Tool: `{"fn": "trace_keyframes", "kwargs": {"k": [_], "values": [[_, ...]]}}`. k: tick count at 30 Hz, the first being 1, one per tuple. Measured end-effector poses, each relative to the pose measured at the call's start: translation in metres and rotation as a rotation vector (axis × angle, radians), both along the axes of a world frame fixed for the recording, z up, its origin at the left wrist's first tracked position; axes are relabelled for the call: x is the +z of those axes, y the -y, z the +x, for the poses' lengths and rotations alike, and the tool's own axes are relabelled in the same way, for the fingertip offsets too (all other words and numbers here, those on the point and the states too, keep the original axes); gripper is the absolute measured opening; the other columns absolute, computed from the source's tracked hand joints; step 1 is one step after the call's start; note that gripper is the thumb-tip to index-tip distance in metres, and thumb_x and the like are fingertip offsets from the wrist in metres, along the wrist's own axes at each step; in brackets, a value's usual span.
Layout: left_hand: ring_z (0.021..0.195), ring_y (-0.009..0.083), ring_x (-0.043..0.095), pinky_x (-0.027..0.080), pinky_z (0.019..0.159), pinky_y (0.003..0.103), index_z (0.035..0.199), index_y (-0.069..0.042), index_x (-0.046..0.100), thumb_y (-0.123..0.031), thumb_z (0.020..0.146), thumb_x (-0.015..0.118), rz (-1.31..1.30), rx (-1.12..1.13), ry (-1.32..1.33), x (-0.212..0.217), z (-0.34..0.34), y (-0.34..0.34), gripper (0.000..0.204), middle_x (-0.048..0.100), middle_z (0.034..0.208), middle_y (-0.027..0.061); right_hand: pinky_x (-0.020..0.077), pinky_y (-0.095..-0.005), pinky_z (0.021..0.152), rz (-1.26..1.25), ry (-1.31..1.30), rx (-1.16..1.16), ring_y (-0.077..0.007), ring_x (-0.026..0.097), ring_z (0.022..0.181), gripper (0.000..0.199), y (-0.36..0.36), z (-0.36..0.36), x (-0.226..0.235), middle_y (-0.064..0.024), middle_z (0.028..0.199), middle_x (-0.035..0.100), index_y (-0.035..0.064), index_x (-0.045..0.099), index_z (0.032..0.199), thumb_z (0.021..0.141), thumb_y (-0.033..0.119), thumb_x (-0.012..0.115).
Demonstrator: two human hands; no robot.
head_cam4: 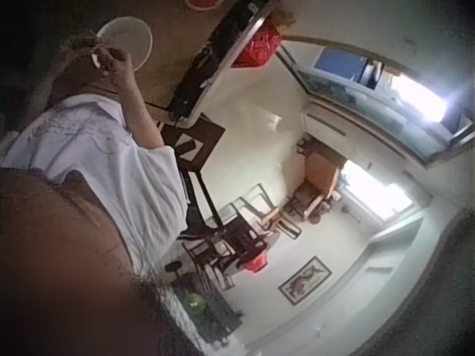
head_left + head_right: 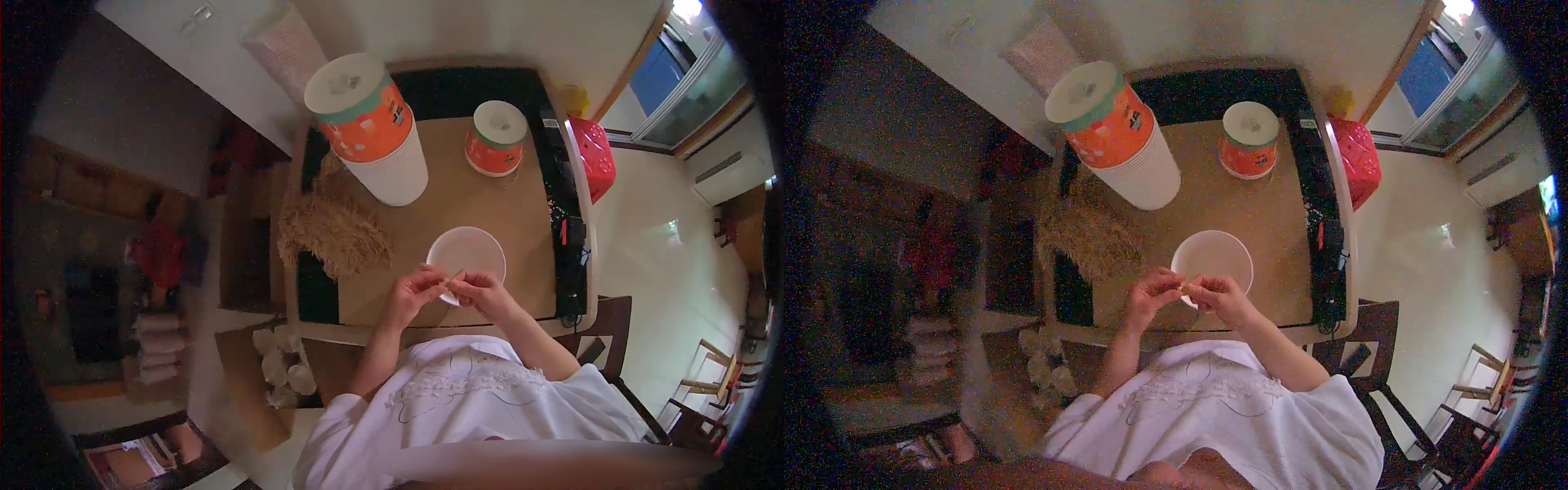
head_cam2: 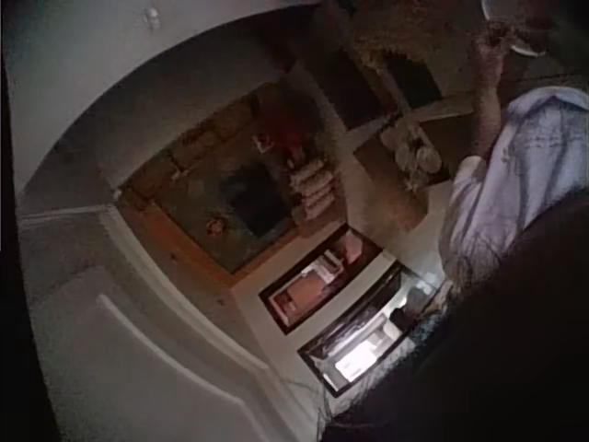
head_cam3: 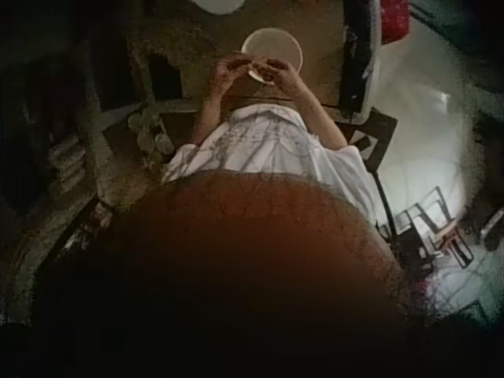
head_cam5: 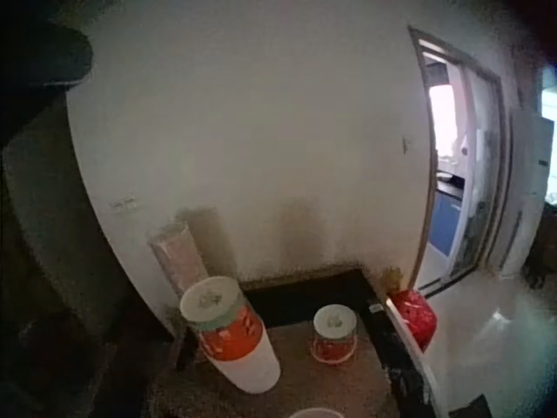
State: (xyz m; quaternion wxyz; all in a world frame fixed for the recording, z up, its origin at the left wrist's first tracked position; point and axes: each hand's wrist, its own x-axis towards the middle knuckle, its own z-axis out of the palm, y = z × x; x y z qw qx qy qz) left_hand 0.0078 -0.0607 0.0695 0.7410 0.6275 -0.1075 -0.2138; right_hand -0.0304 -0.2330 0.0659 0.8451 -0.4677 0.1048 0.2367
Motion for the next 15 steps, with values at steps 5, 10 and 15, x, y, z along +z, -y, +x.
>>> {"fn": "trace_keyframes", "kwargs": {"k": [5,10,15], "values": [[0.075,0.0101,0.052,0.044,0.064,0.021,0.090,-0.003,0.063,-0.001,0.073,0.060,-0.002,-0.086,-0.021,-0.003,-0.001,0.008,0.017,0.054,0.083,0.0023,0.0320,-0.0188,0.052,-0.123,0.084,0.017,-0.0038,0.041,0.059,0.016,0.006,-0.005,0.003,0.0050,0.066,0.047,0.0059,0.057,0.080,0.082,0.022,0.056],[0.065,0.0088,0.049,0.041,0.056,0.022,0.080,-0.002,0.060,-0.002,0.075,0.059,0.103,0.041,0.007,-0.011,-0.003,0.015,0.005,0.052,0.076,0.0009,0.0347,-0.0189,0.053,-0.203,0.172,-0.039,-0.0024,0.043,0.062,0.013,0.003,-0.004,0.000,0.0060,0.066,0.046,0.0050,0.055,0.082,0.083,0.018,0.056],[0.061,0.0099,0.048,0.039,0.053,0.024,0.074,-0.001,0.052,-0.005,0.078,0.057,0.396,0.190,0.425,-0.023,-0.001,0.024,0.008,0.050,0.070,0.0036,0.0307,-0.0168,0.048,-0.465,0.323,-0.210,-0.0009,0.039,0.057,0.009,-0.009,0.001,-0.014,0.0059,0.064,0.047,0.0039,0.052,0.084,0.079,0.008,0.059]]}}
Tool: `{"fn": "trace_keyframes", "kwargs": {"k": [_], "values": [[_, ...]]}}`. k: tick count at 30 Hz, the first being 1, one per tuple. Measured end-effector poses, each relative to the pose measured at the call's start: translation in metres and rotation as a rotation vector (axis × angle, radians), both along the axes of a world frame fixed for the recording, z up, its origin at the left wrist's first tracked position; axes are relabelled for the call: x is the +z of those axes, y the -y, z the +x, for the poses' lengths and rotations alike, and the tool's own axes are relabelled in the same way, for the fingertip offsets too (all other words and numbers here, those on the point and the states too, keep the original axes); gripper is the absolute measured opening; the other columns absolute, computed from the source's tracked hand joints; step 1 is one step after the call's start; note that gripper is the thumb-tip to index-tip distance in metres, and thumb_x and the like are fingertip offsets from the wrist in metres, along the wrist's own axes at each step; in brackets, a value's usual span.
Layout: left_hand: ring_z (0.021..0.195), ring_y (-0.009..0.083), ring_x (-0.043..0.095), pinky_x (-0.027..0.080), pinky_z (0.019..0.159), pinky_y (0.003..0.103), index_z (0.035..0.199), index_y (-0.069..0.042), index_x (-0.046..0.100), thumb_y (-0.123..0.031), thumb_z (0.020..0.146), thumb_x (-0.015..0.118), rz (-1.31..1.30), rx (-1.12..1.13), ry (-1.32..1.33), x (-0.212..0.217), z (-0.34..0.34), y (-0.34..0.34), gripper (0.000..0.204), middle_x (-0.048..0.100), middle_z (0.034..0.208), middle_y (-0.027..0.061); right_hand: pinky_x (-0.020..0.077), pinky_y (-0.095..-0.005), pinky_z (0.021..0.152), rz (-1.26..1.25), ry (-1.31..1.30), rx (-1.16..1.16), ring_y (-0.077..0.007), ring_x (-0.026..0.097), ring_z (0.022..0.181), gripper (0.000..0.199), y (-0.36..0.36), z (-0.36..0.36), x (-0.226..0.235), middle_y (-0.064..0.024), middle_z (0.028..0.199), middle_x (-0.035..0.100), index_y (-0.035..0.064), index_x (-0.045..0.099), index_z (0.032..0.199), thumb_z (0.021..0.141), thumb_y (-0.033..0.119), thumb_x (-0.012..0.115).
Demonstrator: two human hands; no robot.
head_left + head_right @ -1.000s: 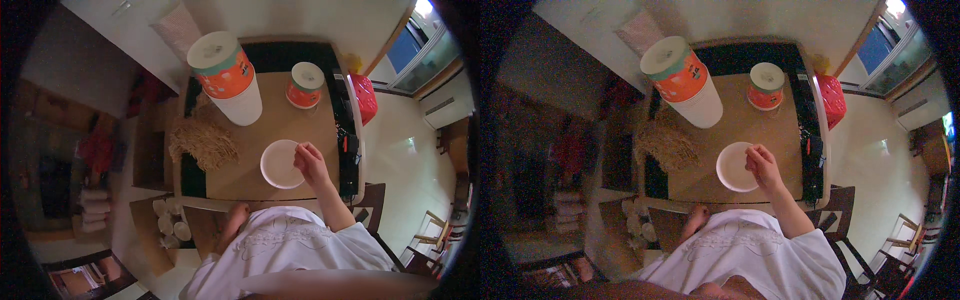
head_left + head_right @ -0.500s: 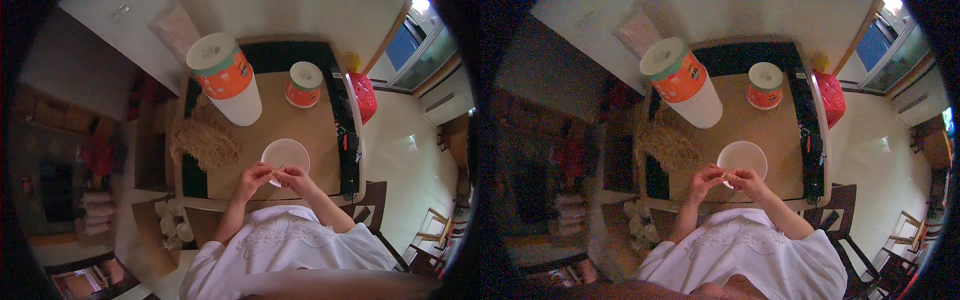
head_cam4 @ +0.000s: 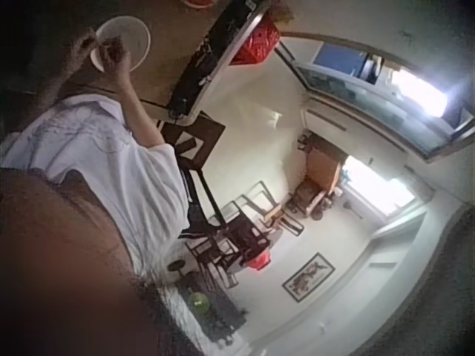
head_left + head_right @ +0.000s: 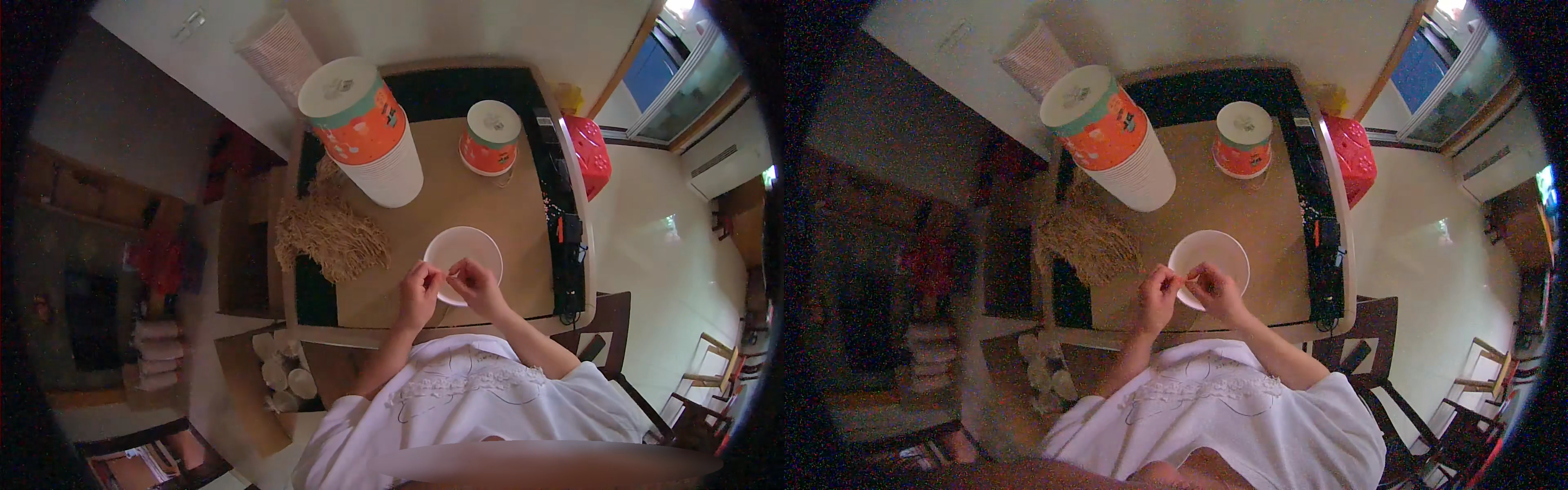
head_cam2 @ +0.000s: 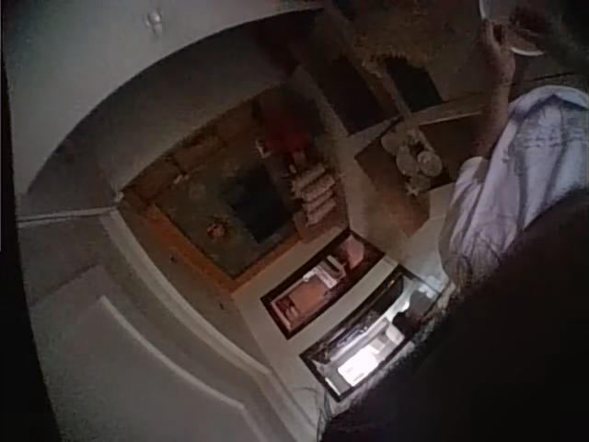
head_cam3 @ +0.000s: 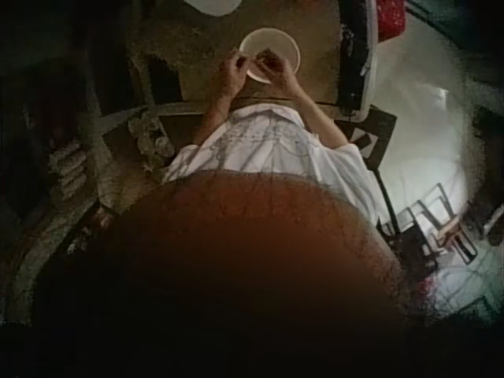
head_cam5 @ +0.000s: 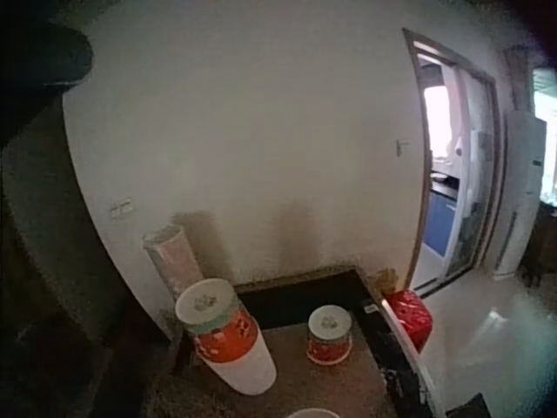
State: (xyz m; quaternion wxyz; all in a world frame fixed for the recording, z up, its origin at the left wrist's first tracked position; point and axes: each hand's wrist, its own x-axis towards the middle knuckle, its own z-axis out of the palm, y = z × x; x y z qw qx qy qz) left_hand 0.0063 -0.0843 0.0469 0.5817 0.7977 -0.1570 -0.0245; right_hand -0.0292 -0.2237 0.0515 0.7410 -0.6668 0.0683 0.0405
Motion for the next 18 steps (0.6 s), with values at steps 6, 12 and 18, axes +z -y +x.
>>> {"fn": "trace_keyframes", "kwargs": {"k": [6,12,18], "values": [[0.064,0.0249,0.053,0.042,0.056,0.032,0.075,-0.001,0.050,-0.008,0.081,0.050,0.074,0.011,0.062,-0.010,0.006,0.005,0.009,0.052,0.071,0.0114,0.0340,-0.0186,0.049,-0.227,0.064,-0.064,-0.0028,0.040,0.056,0.008,-0.003,0.003,-0.009,0.0025,0.061,0.048,0.0021,0.053,0.080,0.078,0.008,0.059],[0.066,0.0273,0.052,0.041,0.058,0.034,0.076,0.000,0.049,-0.011,0.083,0.049,0.070,0.027,0.050,-0.017,0.013,0.010,0.013,0.051,0.072,0.0132,0.0403,-0.0208,0.057,-0.182,0.060,-0.096,-0.0054,0.047,0.063,0.010,-0.005,0.010,-0.020,-0.0016,0.067,0.055,0.0010,0.054,0.083,0.079,0.009,0.058],[0.063,0.0212,0.050,0.039,0.057,0.031,0.076,0.000,0.045,-0.012,0.085,0.048,-0.019,-0.031,-0.010,-0.033,0.019,0.009,0.015,0.050,0.069,0.0112,0.0413,-0.0213,0.060,0.026,0.038,-0.077,-0.0058,0.049,0.066,0.012,-0.001,0.018,-0.036,-0.0011,0.071,0.057,-0.0003,0.054,0.082,0.080,0.010,0.058]]}}
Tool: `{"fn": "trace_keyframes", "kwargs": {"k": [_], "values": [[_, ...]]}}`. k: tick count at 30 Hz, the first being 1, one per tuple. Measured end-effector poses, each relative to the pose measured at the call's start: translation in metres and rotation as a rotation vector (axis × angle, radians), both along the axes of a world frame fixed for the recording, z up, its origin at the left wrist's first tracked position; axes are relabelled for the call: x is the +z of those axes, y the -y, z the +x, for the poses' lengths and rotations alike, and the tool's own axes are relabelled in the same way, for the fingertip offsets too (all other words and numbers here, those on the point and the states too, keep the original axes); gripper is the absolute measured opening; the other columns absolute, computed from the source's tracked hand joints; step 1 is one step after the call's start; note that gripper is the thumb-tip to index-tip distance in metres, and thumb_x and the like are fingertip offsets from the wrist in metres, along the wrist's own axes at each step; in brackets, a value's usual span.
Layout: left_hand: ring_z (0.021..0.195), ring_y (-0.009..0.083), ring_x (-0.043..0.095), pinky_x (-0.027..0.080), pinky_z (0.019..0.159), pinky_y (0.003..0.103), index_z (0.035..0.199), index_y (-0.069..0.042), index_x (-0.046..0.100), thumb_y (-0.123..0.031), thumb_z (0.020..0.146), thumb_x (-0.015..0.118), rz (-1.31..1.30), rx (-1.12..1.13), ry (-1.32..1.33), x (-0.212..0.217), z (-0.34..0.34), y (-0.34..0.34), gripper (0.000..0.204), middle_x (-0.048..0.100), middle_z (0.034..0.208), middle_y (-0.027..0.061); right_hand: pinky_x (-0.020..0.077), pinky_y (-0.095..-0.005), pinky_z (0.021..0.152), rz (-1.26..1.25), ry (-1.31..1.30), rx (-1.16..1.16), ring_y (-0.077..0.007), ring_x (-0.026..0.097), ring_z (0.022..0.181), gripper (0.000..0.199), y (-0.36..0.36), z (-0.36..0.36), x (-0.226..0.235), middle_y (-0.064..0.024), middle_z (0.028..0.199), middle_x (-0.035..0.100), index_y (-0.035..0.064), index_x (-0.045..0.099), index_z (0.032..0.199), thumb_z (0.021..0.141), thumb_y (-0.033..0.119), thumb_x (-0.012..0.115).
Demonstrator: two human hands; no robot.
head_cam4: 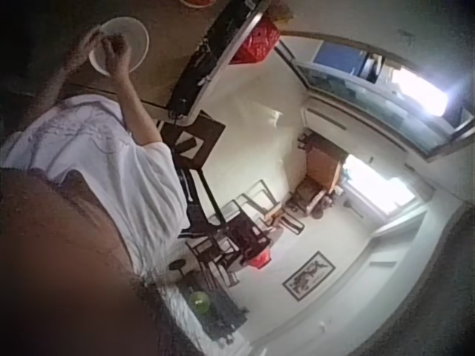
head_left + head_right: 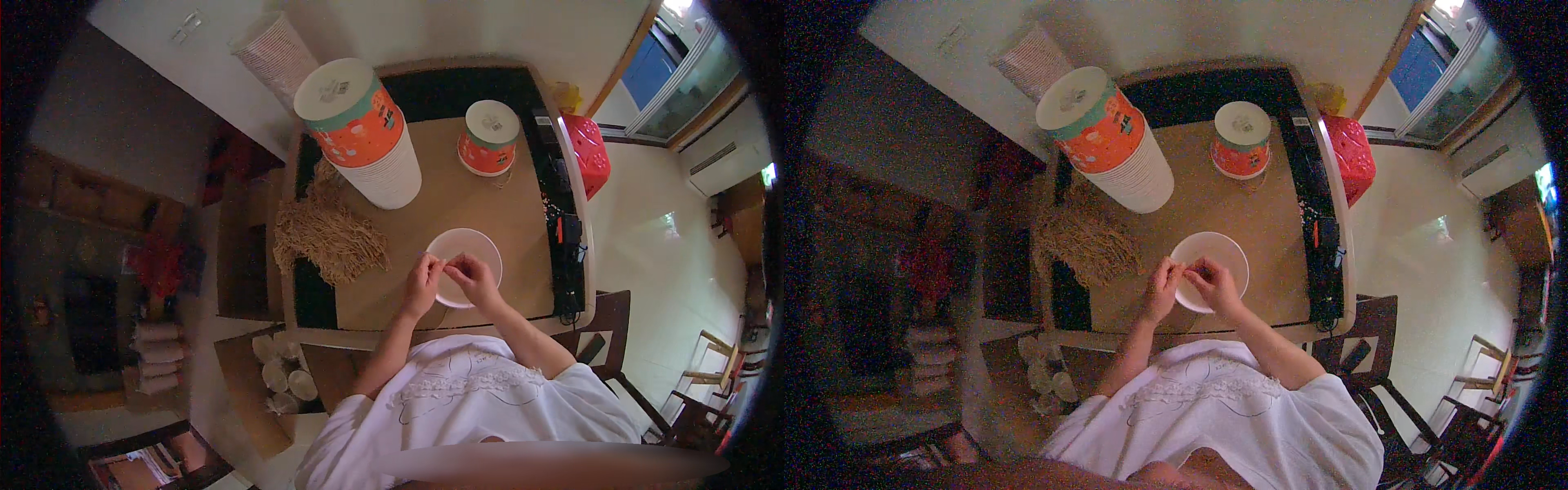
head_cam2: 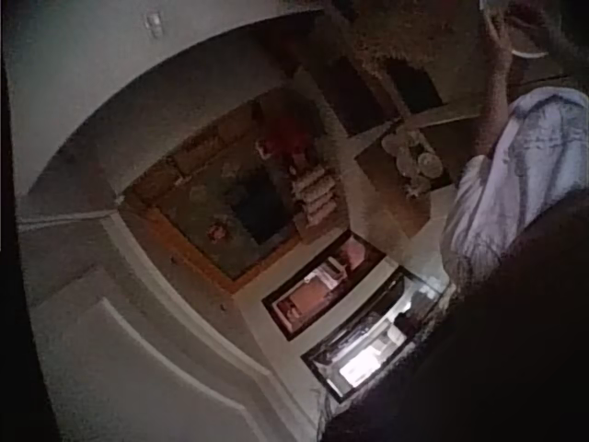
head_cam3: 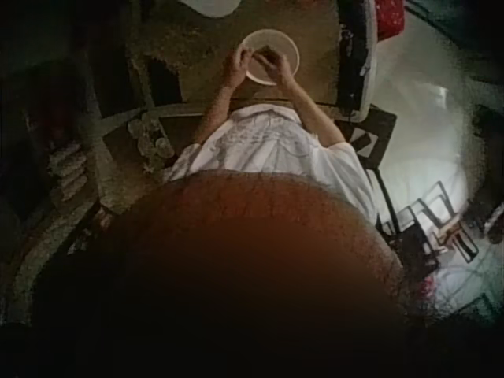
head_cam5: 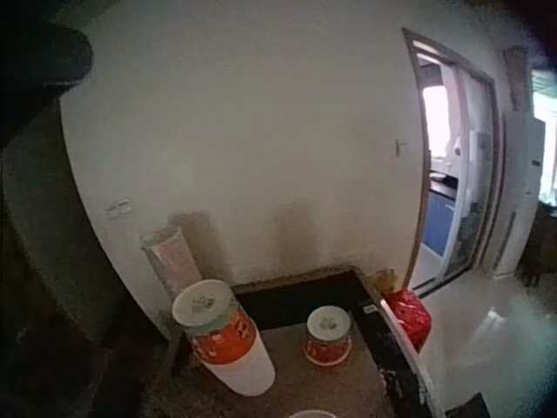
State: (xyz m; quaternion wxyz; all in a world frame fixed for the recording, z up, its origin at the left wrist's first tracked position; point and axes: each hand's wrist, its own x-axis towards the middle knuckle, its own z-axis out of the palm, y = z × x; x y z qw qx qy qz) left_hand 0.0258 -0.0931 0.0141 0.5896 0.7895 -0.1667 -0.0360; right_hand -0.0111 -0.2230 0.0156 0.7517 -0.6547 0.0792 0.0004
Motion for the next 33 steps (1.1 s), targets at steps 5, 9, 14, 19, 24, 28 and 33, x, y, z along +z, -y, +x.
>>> {"fn": "trace_keyframes", "kwargs": {"k": [5,9,14,19,24,28,33], "values": [[0.057,0.0072,0.043,0.037,0.052,0.024,0.074,-0.002,0.047,-0.013,0.084,0.052,-0.087,-0.068,-0.427,-0.008,0.009,-0.007,0.015,0.047,0.062,0.0000,0.0402,-0.0207,0.057,-0.027,-0.069,0.004,-0.0057,0.048,0.065,0.013,0.002,0.004,-0.005,0.0001,0.069,0.056,-0.0006,0.055,0.080,0.080,0.012,0.058],[0.055,0.0058,0.043,0.037,0.051,0.022,0.076,-0.003,0.049,-0.012,0.082,0.054,-0.107,-0.095,-0.419,-0.010,0.015,-0.009,0.013,0.048,0.061,-0.0014,0.0368,-0.0178,0.052,0.062,-0.175,0.015,-0.0031,0.046,0.059,0.013,0.006,0.008,-0.004,0.0026,0.068,0.053,0.0026,0.056,0.078,0.079,0.015,0.059],[0.061,0.0069,0.049,0.040,0.054,0.021,0.082,-0.002,0.053,-0.011,0.079,0.058,-0.088,0.015,-0.386,-0.008,0.029,-0.015,0.011,0.053,0.067,0.0007,0.0295,-0.0173,0.043,0.127,-0.288,-0.016,-0.0024,0.041,0.051,0.015,0.014,0.014,-0.007,0.0036,0.064,0.051,0.0063,0.057,0.076,0.079,0.021,0.060],[0.070,0.0083,0.052,0.042,0.059,0.021,0.093,-0.003,0.058,-0.003,0.075,0.060,-0.107,-0.078,-0.160,0.007,0.033,-0.015,0.018,0.055,0.073,0.0011,0.0280,-0.0161,0.041,0.397,-0.402,-0.016,-0.0030,0.039,0.047,0.012,0.017,0.017,-0.009,0.0049,0.061,0.046,0.0082,0.056,0.079,0.081,0.020,0.057],[0.072,0.0092,0.052,0.042,0.062,0.022,0.087,-0.003,0.062,0.001,0.072,0.060,0.020,-0.252,-0.102,0.018,0.032,-0.011,0.015,0.057,0.077,0.0033,0.0264,-0.0155,0.041,0.553,-0.514,0.084,-0.0026,0.037,0.047,0.010,0.019,0.015,-0.004,0.0047,0.062,0.045,0.0083,0.054,0.084,0.083,0.019,0.055],[0.064,0.0104,0.053,0.043,0.058,0.023,0.080,-0.002,0.062,-0.002,0.074,0.060,-0.019,-0.114,-0.208,0.011,0.031,-0.007,0.007,0.058,0.070,0.0045,0.0259,-0.0151,0.042,0.591,-0.487,0.108,-0.0020,0.037,0.049,0.010,0.017,0.015,-0.005,0.0048,0.063,0.046,0.0084,0.053,0.087,0.082,0.017,0.055],[0.059,0.0117,0.053,0.043,0.055,0.025,0.079,-0.001,0.059,-0.007,0.078,0.057,0.082,-0.012,-0.128,-0.006,0.032,-0.002,0.006,0.057,0.066,0.0047,0.0318,-0.0166,0.045,0.127,-0.172,-0.037,-0.0019,0.042,0.055,0.010,0.005,0.016,-0.016,0.0043,0.065,0.050,0.0059,0.054,0.083,0.080,0.014,0.058]]}}
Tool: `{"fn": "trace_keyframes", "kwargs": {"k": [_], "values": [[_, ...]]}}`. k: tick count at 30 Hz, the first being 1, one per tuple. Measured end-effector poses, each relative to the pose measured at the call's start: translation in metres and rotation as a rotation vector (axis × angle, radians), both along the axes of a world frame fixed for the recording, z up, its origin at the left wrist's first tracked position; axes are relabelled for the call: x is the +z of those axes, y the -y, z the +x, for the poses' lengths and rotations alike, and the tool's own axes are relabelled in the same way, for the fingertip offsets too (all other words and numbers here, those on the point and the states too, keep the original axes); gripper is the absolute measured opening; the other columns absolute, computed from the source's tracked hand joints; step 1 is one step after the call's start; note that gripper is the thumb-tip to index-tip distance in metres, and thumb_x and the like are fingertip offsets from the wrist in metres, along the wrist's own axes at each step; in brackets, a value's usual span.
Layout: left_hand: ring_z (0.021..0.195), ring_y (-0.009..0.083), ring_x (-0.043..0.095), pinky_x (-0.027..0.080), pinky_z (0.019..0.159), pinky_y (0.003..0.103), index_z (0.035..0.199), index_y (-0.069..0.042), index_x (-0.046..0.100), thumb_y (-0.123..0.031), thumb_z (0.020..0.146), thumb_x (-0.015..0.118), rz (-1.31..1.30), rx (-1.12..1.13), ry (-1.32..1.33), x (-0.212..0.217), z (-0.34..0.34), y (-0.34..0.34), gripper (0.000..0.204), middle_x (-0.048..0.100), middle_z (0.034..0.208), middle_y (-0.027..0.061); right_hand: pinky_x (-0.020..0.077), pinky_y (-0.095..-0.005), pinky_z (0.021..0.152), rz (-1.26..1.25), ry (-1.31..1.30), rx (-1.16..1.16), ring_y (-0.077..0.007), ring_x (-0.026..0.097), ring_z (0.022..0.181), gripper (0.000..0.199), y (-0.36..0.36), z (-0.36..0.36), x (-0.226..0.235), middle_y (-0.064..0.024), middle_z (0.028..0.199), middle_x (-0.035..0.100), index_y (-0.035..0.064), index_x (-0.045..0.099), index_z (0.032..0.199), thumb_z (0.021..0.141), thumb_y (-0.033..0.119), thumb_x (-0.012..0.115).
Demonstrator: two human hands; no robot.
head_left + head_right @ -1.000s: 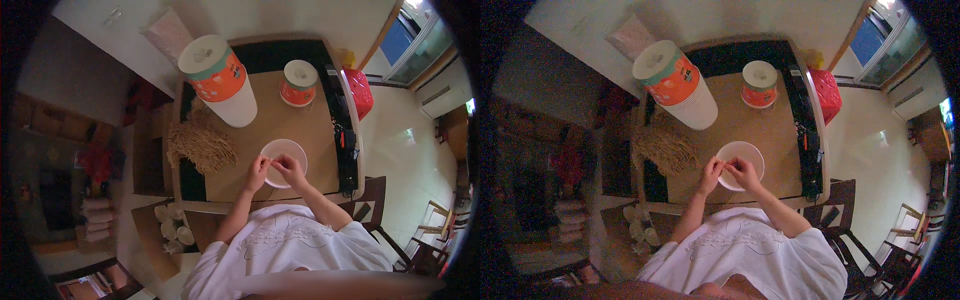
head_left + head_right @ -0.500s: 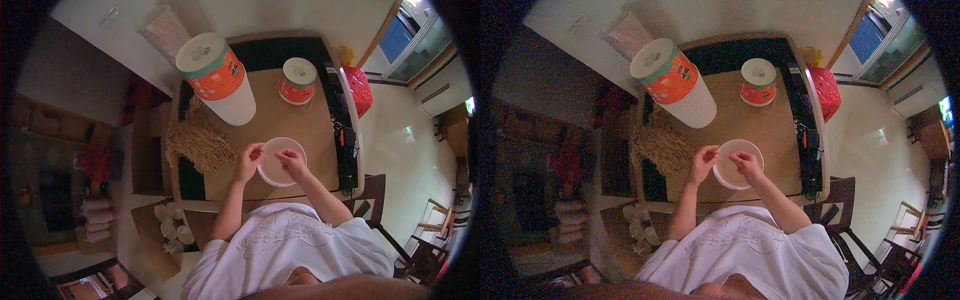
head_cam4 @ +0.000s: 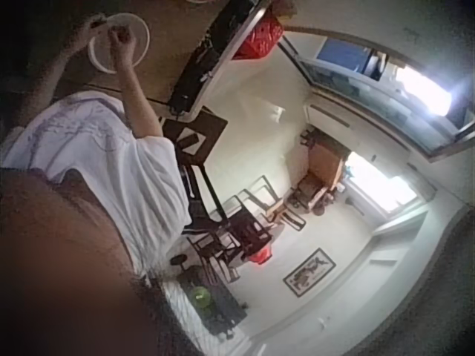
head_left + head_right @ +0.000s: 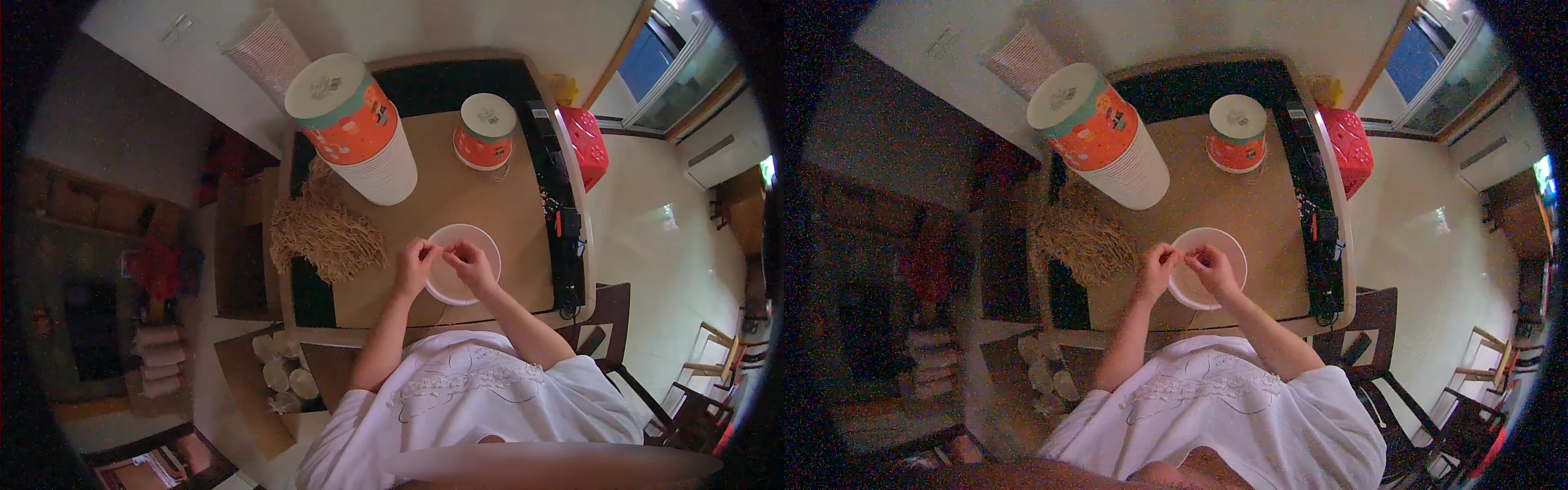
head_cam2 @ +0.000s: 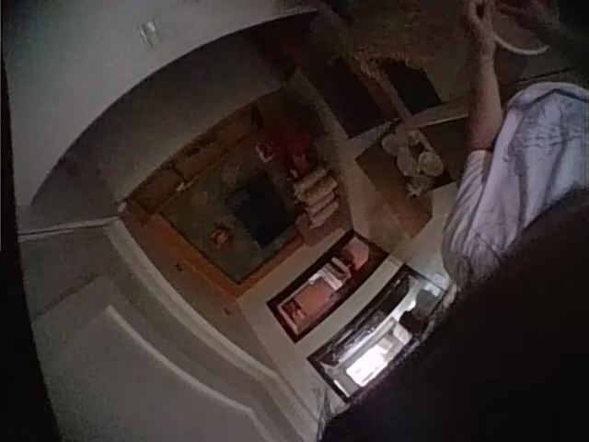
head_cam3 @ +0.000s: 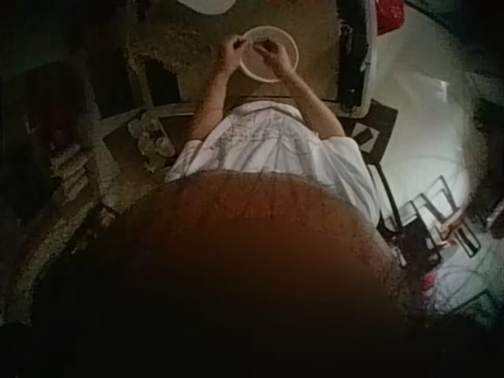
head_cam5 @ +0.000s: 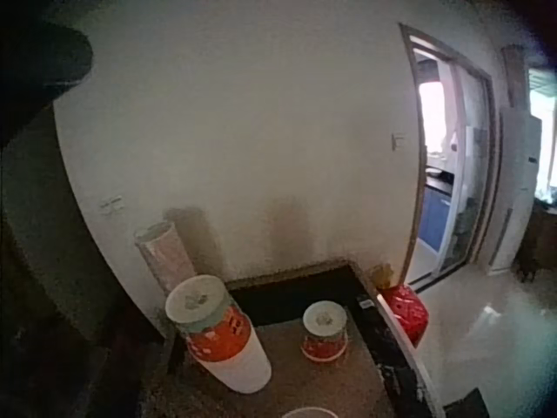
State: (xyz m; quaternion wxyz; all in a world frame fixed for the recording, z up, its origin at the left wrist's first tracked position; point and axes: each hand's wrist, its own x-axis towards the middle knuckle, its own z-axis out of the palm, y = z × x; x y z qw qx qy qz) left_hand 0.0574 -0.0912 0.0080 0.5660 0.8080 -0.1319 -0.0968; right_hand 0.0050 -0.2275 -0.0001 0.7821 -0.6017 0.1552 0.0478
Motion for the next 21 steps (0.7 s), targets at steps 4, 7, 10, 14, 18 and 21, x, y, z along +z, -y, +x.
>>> {"fn": "trace_keyframes", "kwargs": {"k": [4,7,10,14,18,21], "values": [[0.060,0.0176,0.053,0.042,0.055,0.029,0.075,-0.001,0.053,-0.009,0.079,0.056,0.023,0.012,0.133,-0.008,0.000,0.004,0.009,0.054,0.067,0.0084,0.0364,-0.0189,0.049,-0.230,0.142,-0.104,-0.0032,0.046,0.059,0.011,-0.007,0.007,-0.007,0.0029,0.066,0.053,0.0029,0.056,0.080,0.078,0.013,0.059],[0.061,0.0236,0.054,0.043,0.055,0.031,0.072,-0.001,0.050,-0.009,0.079,0.055,0.000,0.036,0.193,-0.014,0.002,0.007,0.011,0.052,0.069,0.0114,0.0361,-0.0190,0.049,-0.341,0.202,-0.086,-0.0033,0.045,0.059,0.011,-0.006,0.008,-0.008,0.0025,0.066,0.053,0.0024,0.057,0.080,0.078,0.013,0.059],[0.065,0.0253,0.054,0.043,0.057,0.032,0.076,-0.001,0.052,-0.008,0.080,0.053,-0.007,0.078,0.297,-0.024,0.013,0.007,0.008,0.053,0.073,0.0117,0.0366,-0.0193,0.049,-0.095,0.040,-0.117,-0.0041,0.046,0.058,0.011,-0.008,0.015,-0.011,0.0021,0.065,0.052,0.0035,0.058,0.079,0.077,0.014,0.059],[0.075,0.0189,0.054,0.043,0.070,0.029,0.090,0.000,0.058,-0.004,0.082,0.045,0.081,0.000,0.311,-0.038,0.033,0.000,0.015,0.057,0.087,0.0099,0.0375,-0.0195,0.050,0.029,-0.189,-0.139,-0.0054,0.048,0.060,0.011,-0.006,0.025,-0.027,0.0016,0.068,0.053,0.0046,0.058,0.080,0.078,0.015,0.059],[0.083,0.0176,0.056,0.043,0.075,0.028,0.098,0.000,0.058,-0.003,0.083,0.041,0.014,-0.113,0.025,-0.046,0.033,-0.001,0.022,0.060,0.092,0.0099,0.0421,-0.0203,0.054,0.219,-0.207,-0.166,-0.0074,0.052,0.065,0.012,-0.010,0.028,-0.043,-0.0008,0.074,0.055,0.0032,0.057,0.082,0.079,0.015,0.058],[0.087,0.0163,0.056,0.043,0.077,0.028,0.100,0.001,0.057,-0.001,0.082,0.039,0.112,-0.169,-0.088,-0.046,0.026,-0.004,0.025,0.061,0.094,0.0094,0.0451,-0.0220,0.059,0.255,-0.173,-0.170,-0.0094,0.054,0.069,0.014,-0.011,0.022,-0.048,-0.0027,0.077,0.057,0.0009,0.057,0.084,0.079,0.014,0.057]]}}
